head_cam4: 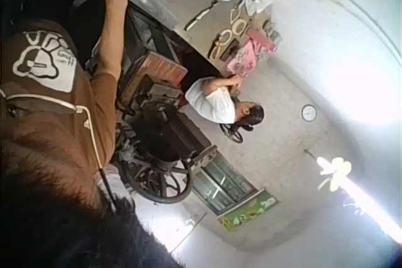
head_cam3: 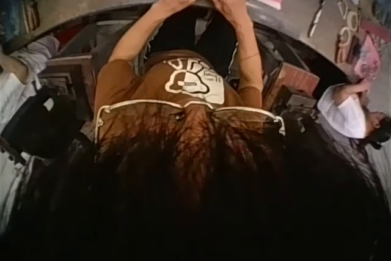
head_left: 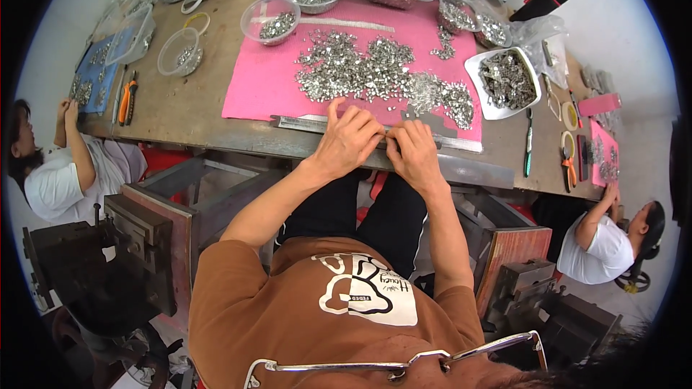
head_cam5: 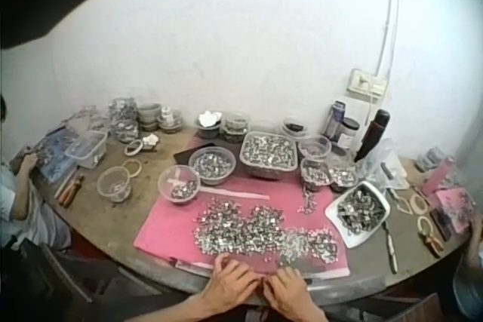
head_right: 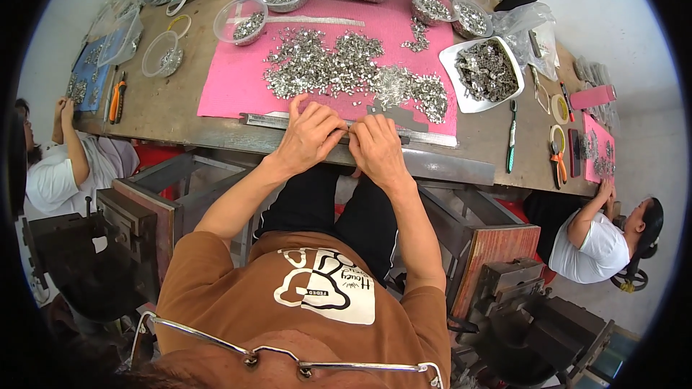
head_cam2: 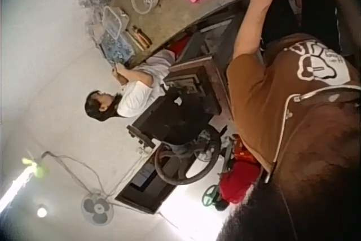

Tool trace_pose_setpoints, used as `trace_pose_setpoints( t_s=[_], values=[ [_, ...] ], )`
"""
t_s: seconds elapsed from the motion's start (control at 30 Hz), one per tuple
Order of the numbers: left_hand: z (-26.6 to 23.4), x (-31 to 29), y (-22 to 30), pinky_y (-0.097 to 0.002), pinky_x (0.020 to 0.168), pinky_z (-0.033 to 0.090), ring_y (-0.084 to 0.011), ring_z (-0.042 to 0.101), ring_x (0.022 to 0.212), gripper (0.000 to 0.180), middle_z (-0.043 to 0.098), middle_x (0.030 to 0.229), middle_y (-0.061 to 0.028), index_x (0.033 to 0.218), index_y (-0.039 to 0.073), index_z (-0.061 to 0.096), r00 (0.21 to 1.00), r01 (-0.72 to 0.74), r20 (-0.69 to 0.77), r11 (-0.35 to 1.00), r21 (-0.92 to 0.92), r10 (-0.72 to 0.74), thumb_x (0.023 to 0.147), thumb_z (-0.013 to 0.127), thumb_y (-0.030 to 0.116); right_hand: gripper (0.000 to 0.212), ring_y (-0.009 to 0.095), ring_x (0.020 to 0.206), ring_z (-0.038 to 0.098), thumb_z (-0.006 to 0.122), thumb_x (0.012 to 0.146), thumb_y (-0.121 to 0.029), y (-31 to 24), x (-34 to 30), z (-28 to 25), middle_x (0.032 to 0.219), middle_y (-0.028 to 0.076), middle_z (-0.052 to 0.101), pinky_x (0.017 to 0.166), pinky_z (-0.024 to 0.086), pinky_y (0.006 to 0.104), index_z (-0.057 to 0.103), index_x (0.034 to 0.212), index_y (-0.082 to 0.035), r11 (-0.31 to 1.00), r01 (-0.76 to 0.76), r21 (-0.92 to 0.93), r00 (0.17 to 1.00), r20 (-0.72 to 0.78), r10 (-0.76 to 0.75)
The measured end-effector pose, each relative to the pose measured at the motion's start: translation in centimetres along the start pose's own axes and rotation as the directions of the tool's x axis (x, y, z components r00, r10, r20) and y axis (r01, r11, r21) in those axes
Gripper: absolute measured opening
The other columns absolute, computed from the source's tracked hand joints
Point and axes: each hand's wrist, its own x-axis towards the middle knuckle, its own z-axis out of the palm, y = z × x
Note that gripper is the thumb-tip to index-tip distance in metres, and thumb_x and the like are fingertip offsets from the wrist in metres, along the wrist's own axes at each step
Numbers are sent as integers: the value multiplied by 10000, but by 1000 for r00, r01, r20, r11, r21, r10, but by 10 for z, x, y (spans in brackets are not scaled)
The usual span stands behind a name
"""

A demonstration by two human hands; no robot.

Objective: The person sorts small metal components on a sorting mat, then operates a manual press machine.

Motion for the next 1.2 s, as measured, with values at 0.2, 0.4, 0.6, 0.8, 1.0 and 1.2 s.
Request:
trace_pose_setpoints(
  t_s=[0.2,0.4,0.6,0.8,1.0,1.2],
  values=[
    [-10,7,-18,-544,1087,299,-213,587,957,56,637,910,-6,952,125,693,998,46,-53,999,13,-45,898,702,132,173,277,890,589,716,809,-18,-2,0,-2,924,87,585,801,450,417,637,962,-38,998,23,-51,1000,-13,-24],
    [-10,24,-49,-544,1051,301,-223,573,948,34,619,900,-9,920,152,708,991,129,-46,976,175,-123,889,709,166,106,270,828,602,716,850,-14,6,32,13,856,74,611,769,434,407,670,936,-56,999,-30,-10,995,-91,29],
    [-7,31,-57,-534,1051,300,-229,560,956,97,591,910,-21,949,128,694,999,-7,38,974,226,-2,859,728,121,90,260,848,585,719,847,-46,16,49,40,841,67,581,769,415,403,684,927,-66,993,-85,-80,995,-61,81],
    [-8,34,-63,-560,1054,297,-241,570,965,76,602,915,-39,939,118,684,994,-33,106,977,213,10,863,690,116,54,285,885,583,685,852,-75,22,55,45,871,102,582,811,418,416,646,871,-43,989,-72,-130,997,4,73],
    [-10,31,-60,-548,1043,306,-244,570,947,48,605,916,-44,917,103,682,998,-22,56,982,188,12,872,683,117,53,282,881,586,663,859,-83,27,59,40,857,100,575,814,418,411,636,871,-39,988,43,-147,998,47,-36],
    [-7,34,-63,-553,1070,297,-235,573,957,80,595,910,-32,966,107,671,994,-16,112,972,236,-11,891,698,115,62,275,870,588,654,871,-90,34,60,42,840,90,567,800,419,411,612,859,-47,991,76,-111,995,67,-69]
  ],
)
